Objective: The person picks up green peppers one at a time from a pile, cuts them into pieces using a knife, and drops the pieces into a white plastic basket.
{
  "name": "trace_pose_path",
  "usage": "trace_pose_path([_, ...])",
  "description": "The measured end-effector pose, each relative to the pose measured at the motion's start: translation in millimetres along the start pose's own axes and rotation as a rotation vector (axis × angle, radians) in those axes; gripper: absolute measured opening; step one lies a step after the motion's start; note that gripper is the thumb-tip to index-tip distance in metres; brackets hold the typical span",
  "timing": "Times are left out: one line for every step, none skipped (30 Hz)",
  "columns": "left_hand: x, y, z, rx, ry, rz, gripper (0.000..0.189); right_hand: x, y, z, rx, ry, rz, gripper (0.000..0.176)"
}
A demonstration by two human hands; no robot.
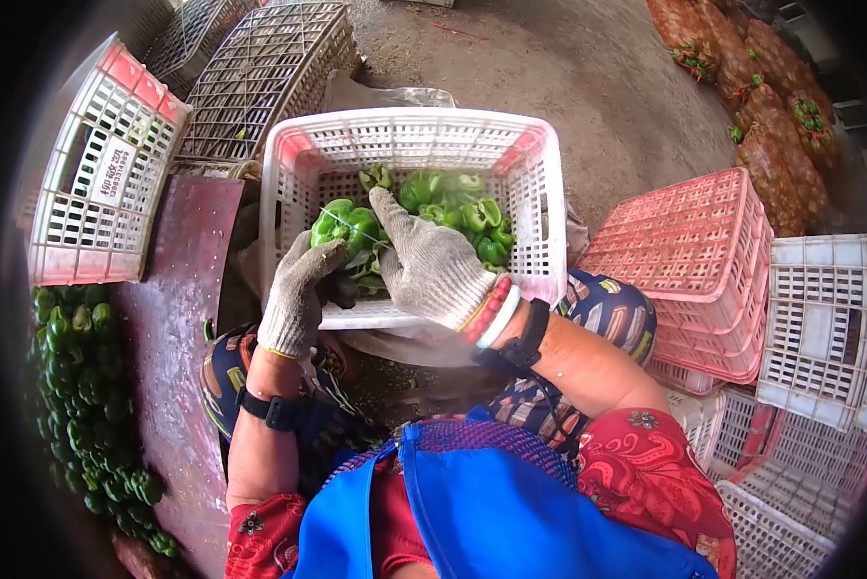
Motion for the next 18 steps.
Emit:
trace_pose_path([1, 0, 1, 0.011, -0.004, 0.018, 0.04, -1, 1, 0, -0.003, 0.002, -0.004, 0.069])
trace_pose_path([2, 1, 1, 0.021, -0.009, 0.036, 0.04, -2, 4, 2, -0.006, 0.005, -0.007, 0.069])
trace_pose_path([3, 2, 0, 0.023, -0.006, 0.036, 0.04, -3, 5, 3, -0.009, 0.007, -0.012, 0.07])
trace_pose_path([5, 3, 0, 0.026, 0.0, 0.036, 0.041, -3, 3, 2, -0.022, 0.026, -0.028, 0.071])
trace_pose_path([6, 4, -2, 0.032, 0.007, 0.038, 0.042, -4, 1, 1, -0.035, 0.043, -0.048, 0.071])
trace_pose_path([5, 5, -2, 0.028, 0.006, 0.034, 0.041, -5, -2, 0, -0.048, 0.061, -0.069, 0.072])
trace_pose_path([5, 3, -3, 0.024, 0.003, 0.029, 0.039, -6, -2, 0, -0.035, 0.065, -0.076, 0.072])
trace_pose_path([4, 2, -3, 0.02, 0.0, 0.023, 0.038, -7, -2, -1, -0.021, 0.068, -0.082, 0.073])
trace_pose_path([4, 0, -4, 0.026, 0.003, 0.018, 0.037, -7, -2, -1, -0.007, 0.072, -0.086, 0.073])
trace_pose_path([3, -2, -5, 0.032, 0.005, 0.014, 0.035, -6, -2, -1, -0.009, 0.069, -0.084, 0.072])
trace_pose_path([3, -2, -6, 0.037, 0.008, 0.011, 0.033, -6, -3, -1, -0.011, 0.067, -0.083, 0.072])
trace_pose_path([3, 0, -5, 0.039, 0.004, 0.014, 0.032, -6, -2, -1, -0.013, 0.066, -0.081, 0.072])
trace_pose_path([4, 2, -4, 0.04, 0.0, 0.017, 0.031, -6, -3, -1, -0.021, 0.085, -0.103, 0.072])
trace_pose_path([5, 4, -4, 0.042, -0.004, 0.019, 0.029, -6, -2, -1, -0.029, 0.103, -0.125, 0.071])
trace_pose_path([6, 4, -1, 0.077, -0.023, 0.006, 0.032, -7, -3, -2, -0.037, 0.119, -0.147, 0.071])
trace_pose_path([7, 5, 0, 0.113, -0.04, -0.007, 0.036, -9, -7, -6, -0.066, 0.136, -0.155, 0.074])
trace_pose_path([8, 5, 1, 0.15, -0.056, -0.02, 0.039, -11, -12, -13, -0.095, 0.153, -0.165, 0.076])
trace_pose_path([9, -1, 5, 0.304, -0.113, -0.101, 0.041, -12, -15, -18, -0.123, 0.168, -0.175, 0.079])
Point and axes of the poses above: each hand's wrist, its own x-axis towards the middle knuckle, its own z-axis out of the back of the hand, y = z × x, the point moved 10 cm from there along x, towards the middle knuckle, and after that the axes turned 6 degrees about -y, right-handed, at the moved point
